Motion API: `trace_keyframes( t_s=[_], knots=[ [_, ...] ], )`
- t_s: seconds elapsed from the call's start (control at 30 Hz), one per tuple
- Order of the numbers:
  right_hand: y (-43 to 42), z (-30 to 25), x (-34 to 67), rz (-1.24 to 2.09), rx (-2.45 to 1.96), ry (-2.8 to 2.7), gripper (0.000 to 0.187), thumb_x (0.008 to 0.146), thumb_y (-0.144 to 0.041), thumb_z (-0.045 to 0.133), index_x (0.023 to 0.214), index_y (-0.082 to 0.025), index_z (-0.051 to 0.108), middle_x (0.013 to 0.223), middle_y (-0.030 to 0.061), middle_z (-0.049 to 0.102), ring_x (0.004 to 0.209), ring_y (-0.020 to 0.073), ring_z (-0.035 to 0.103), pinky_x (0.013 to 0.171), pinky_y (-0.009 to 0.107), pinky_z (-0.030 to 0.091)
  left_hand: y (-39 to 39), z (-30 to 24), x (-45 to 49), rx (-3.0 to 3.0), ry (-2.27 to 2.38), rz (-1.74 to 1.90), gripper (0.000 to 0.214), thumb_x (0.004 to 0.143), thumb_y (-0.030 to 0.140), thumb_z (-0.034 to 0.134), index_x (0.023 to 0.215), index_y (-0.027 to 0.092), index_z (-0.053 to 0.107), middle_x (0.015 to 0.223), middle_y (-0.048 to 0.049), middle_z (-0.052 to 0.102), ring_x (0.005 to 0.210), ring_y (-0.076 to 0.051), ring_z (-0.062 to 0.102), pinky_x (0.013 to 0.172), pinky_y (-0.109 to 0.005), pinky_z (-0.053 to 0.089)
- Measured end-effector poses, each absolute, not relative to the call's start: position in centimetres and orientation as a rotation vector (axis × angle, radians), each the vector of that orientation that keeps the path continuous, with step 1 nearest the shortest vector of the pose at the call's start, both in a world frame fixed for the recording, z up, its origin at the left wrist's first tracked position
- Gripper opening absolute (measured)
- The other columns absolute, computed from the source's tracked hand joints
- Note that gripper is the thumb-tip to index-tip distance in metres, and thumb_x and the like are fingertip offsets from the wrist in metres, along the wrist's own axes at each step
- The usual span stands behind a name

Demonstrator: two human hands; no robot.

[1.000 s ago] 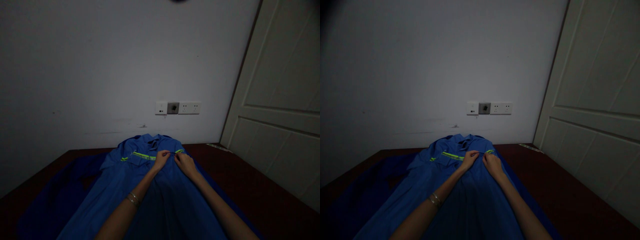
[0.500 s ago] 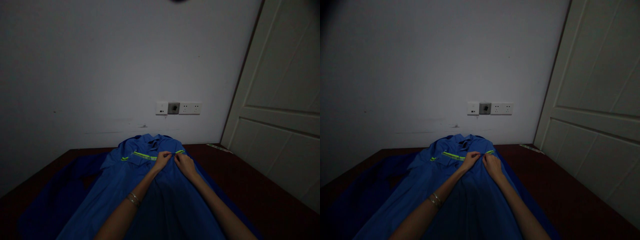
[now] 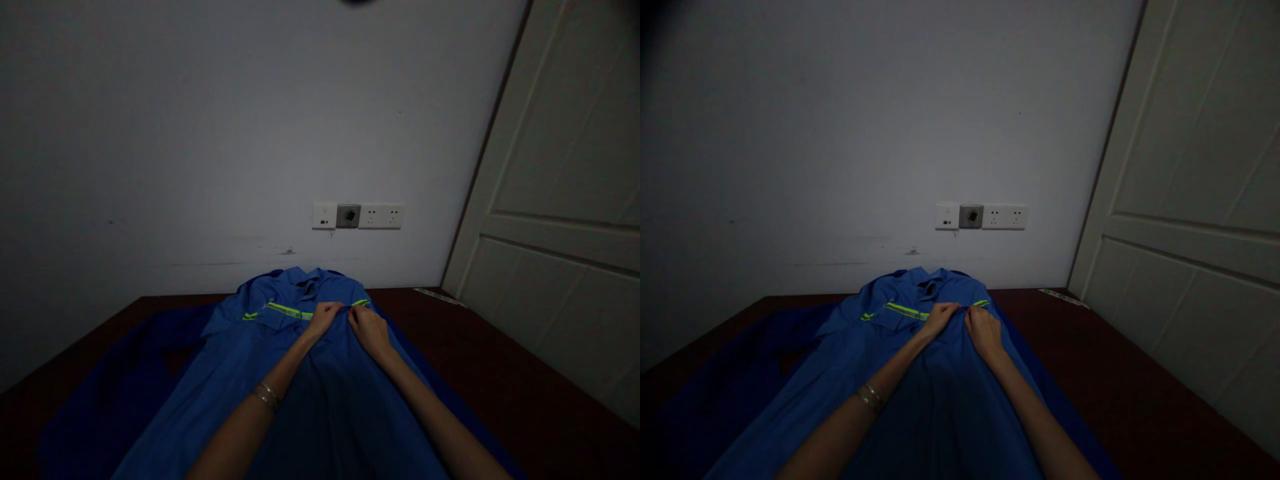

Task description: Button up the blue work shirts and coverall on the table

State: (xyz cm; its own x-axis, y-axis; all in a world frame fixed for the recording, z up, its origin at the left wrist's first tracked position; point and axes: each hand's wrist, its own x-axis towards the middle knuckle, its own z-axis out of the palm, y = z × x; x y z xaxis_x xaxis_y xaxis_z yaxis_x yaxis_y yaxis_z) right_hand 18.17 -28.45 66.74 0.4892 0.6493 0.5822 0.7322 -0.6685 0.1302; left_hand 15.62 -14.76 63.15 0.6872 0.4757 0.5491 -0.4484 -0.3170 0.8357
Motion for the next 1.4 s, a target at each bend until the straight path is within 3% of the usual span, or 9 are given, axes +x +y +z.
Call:
trace_keyframes(
  t_s=[0.17,0.5,0.87,1.4],
  knots=[
    [-28.4,66.8,18.0,-0.911,-2.62,-1.21,0.029,0.089,-0.032,0.028,0.091,-0.018,0.053,0.09,0.0068,0.062,0.081,0.0163,0.059,0.063,0.024,0.037,-14.2,63.0,15.9,1.592,0.131,0.897,0.023,0.072,0.023,0.051,0.083,0.011,0.068,0.087,-0.007,0.067,0.081,-0.016,0.059,0.077,-0.025,0.044],
    [-28.4,66.9,17.8,-0.887,-2.635,-1.243,0.031,0.089,-0.032,0.027,0.091,-0.017,0.054,0.093,0.0083,0.062,0.083,0.0165,0.059,0.067,0.024,0.039,-13.9,63.0,14.9,1.579,0.081,0.68,0.025,0.061,0.021,0.063,0.083,0.01,0.069,0.075,-0.006,0.068,0.065,-0.014,0.059,0.067,-0.026,0.045],
    [-28.3,66.4,17.9,-0.917,-2.619,-1.306,0.031,0.089,-0.031,0.026,0.093,-0.016,0.053,0.094,0.0102,0.062,0.086,0.0173,0.058,0.065,0.023,0.039,-12.3,63.3,16.0,1.959,-0.118,0.758,0.021,0.064,0.015,0.054,0.078,0.011,0.069,0.077,-0.0046,0.068,0.07,-0.015,0.059,0.07,-0.026,0.046],
    [-28.6,66.8,17.9,-0.87,-2.615,-1.325,0.032,0.09,-0.031,0.025,0.094,-0.017,0.053,0.097,0.0091,0.061,0.088,0.0162,0.057,0.068,0.022,0.039,-12.2,63.9,15.2,2.054,-0.212,0.857,0.018,0.066,0.019,0.055,0.074,0.012,0.069,0.074,-0.0045,0.068,0.07,-0.015,0.059,0.07,-0.024,0.045]
  ],
)
